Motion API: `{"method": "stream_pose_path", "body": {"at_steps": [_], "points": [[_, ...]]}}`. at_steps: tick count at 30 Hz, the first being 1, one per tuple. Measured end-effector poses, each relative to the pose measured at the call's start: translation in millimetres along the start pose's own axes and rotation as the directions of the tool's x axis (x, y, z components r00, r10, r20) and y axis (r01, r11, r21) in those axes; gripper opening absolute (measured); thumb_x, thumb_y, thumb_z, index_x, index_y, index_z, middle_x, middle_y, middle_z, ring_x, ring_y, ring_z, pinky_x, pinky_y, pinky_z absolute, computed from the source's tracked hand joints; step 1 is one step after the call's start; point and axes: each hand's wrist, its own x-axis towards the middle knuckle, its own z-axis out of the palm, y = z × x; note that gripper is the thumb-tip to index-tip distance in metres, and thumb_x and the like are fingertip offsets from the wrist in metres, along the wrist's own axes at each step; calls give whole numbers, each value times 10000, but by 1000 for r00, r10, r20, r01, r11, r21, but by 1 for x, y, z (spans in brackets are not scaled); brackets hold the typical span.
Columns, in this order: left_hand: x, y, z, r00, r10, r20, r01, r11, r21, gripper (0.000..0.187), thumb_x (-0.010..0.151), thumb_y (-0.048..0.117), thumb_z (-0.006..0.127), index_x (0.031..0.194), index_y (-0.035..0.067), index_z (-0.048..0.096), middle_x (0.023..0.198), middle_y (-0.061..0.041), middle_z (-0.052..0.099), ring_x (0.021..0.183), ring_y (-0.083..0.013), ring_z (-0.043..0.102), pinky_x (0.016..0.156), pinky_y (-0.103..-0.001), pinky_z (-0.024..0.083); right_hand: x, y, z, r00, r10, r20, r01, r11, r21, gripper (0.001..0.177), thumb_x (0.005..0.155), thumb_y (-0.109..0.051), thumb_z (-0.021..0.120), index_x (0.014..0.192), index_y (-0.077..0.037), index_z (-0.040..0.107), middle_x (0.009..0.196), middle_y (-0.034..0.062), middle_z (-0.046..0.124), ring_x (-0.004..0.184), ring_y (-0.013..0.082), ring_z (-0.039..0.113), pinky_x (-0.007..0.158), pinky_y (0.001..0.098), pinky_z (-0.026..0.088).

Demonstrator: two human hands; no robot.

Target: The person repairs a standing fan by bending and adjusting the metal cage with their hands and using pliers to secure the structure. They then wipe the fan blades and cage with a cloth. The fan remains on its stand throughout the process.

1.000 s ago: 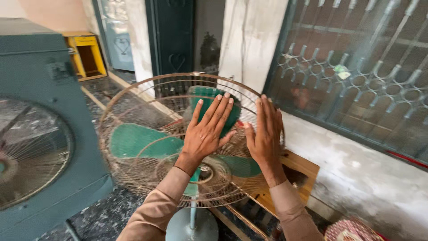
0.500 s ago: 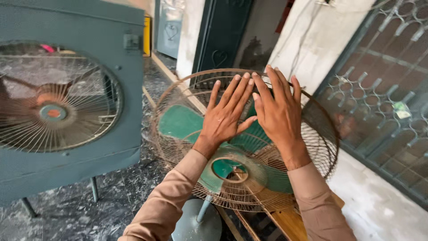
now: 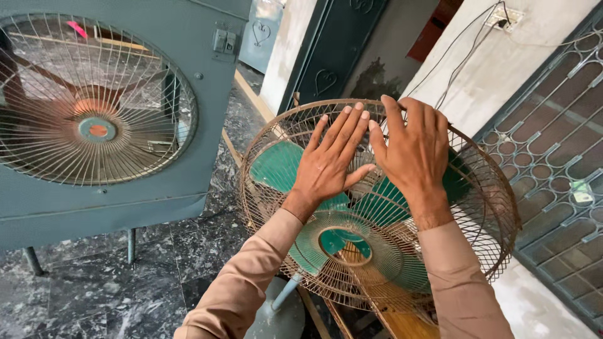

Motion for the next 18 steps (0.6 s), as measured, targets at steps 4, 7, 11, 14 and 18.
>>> {"method": "stream_pose_path", "body": {"at_steps": [4, 7, 11, 14, 18], "points": [[-1, 3, -3, 1000, 23, -18, -23, 1000, 0, 847, 1027, 685, 449, 1652, 141, 278, 1719, -44, 268, 1601, -198, 248, 1342, -454, 132, -8, 5, 2, 1000, 13, -14, -12, 999, 37, 387, 1044, -283, 684, 1371, -76, 660, 1224, 110, 610, 1172, 301, 579, 1027, 468, 445], [-1, 10, -8, 998, 53, -19, -53, 999, 7, 846, 1034, 697, 418, 1653, 141, 269, 1718, -55, 262, 1598, -205, 245, 1337, -455, 134, -16, 17, -4, 1000, 9, -19, -7, 997, 81, 379, 1034, -264, 667, 1370, -88, 663, 1227, 107, 607, 1167, 305, 576, 1034, 474, 440], [-7, 30, -8, 997, 72, 21, -74, 994, 80, 825, 1056, 678, 403, 1662, 135, 271, 1726, -56, 264, 1601, -201, 246, 1336, -442, 140, -33, 39, -10, 999, 25, -38, -17, 978, 206, 368, 1018, -237, 630, 1357, -98, 658, 1246, 108, 617, 1181, 322, 575, 1058, 492, 423], [-13, 48, -7, 992, 119, 50, -124, 985, 121, 819, 1060, 665, 415, 1660, 124, 280, 1724, -63, 273, 1599, -207, 241, 1329, -442, 144, -44, 51, -13, 997, 56, -50, -41, 962, 269, 345, 1011, -212, 602, 1336, -106, 645, 1265, 107, 628, 1200, 321, 573, 1107, 505, 399], [-18, 59, -8, 986, 153, 70, -164, 965, 206, 803, 1071, 635, 441, 1661, 111, 291, 1725, -51, 291, 1601, -185, 237, 1330, -440, 148, -40, 46, -11, 996, 91, -21, -84, 969, 232, 408, 946, -94, 514, 1343, -88, 608, 1408, 88, 645, 1312, 232, 600, 1254, 545, 319]]}}
